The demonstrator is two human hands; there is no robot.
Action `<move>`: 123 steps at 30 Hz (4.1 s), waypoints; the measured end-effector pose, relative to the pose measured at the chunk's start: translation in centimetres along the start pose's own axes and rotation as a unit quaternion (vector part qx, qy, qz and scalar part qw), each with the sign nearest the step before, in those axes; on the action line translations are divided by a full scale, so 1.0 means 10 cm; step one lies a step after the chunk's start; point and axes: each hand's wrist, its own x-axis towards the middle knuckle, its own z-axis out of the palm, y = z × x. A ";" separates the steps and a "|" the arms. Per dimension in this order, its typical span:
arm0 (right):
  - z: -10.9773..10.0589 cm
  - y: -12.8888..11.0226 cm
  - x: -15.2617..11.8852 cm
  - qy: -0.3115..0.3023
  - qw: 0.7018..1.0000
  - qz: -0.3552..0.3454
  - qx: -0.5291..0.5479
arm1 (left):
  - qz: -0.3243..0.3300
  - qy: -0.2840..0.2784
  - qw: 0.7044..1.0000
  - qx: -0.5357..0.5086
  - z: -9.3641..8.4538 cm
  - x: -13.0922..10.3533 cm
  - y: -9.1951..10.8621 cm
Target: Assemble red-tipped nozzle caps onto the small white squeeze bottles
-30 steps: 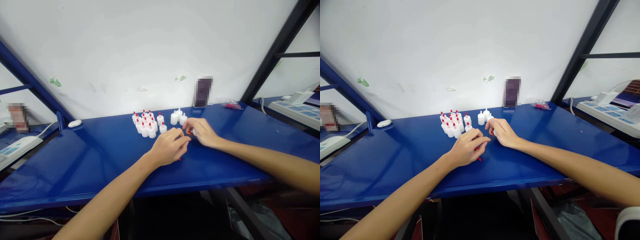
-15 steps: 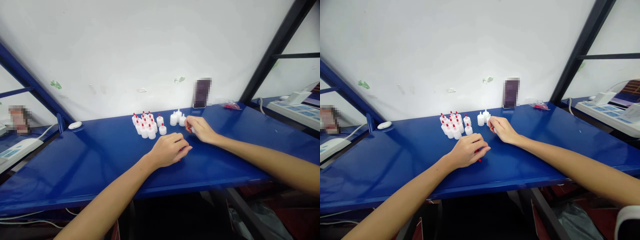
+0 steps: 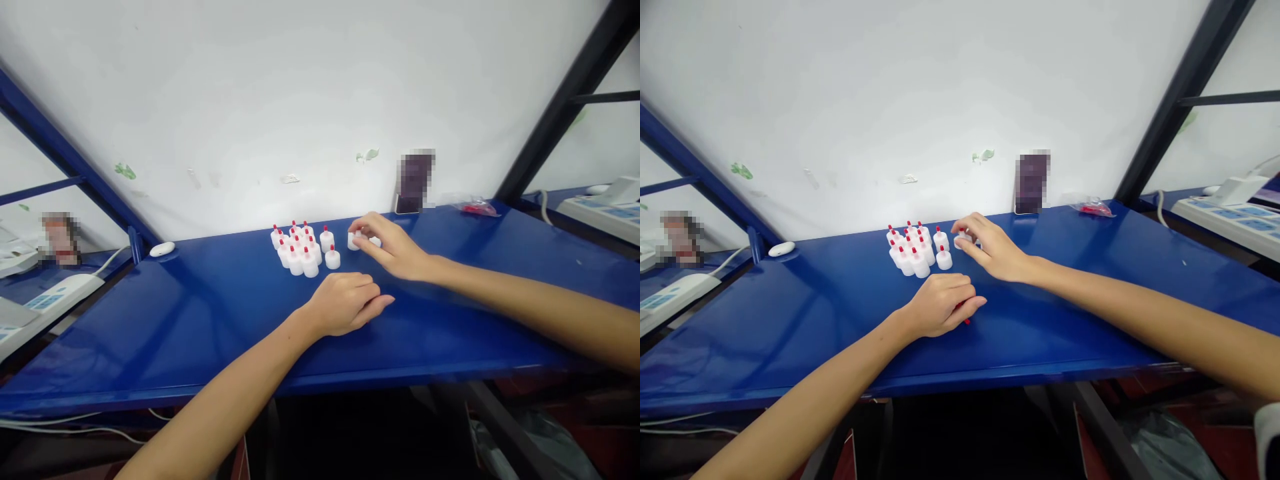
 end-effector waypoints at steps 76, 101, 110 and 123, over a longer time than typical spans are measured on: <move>-0.24 0.09 -0.30 -0.031 0.974 -0.213 -0.072 | -0.070 -0.219 0.964 -0.138 -0.36 -0.06 0.05; 0.08 -0.18 -0.30 -0.042 0.963 -0.244 -0.108 | -0.434 0.211 0.633 -0.606 -0.07 -0.07 -0.18; 0.00 -0.13 -0.32 -0.040 0.959 -0.242 -0.140 | -0.448 0.201 0.599 -0.632 -0.03 0.00 -0.06; -0.03 -0.12 -0.35 0.027 0.964 -0.238 -0.116 | -0.426 0.225 0.596 -0.643 -0.05 0.07 -0.06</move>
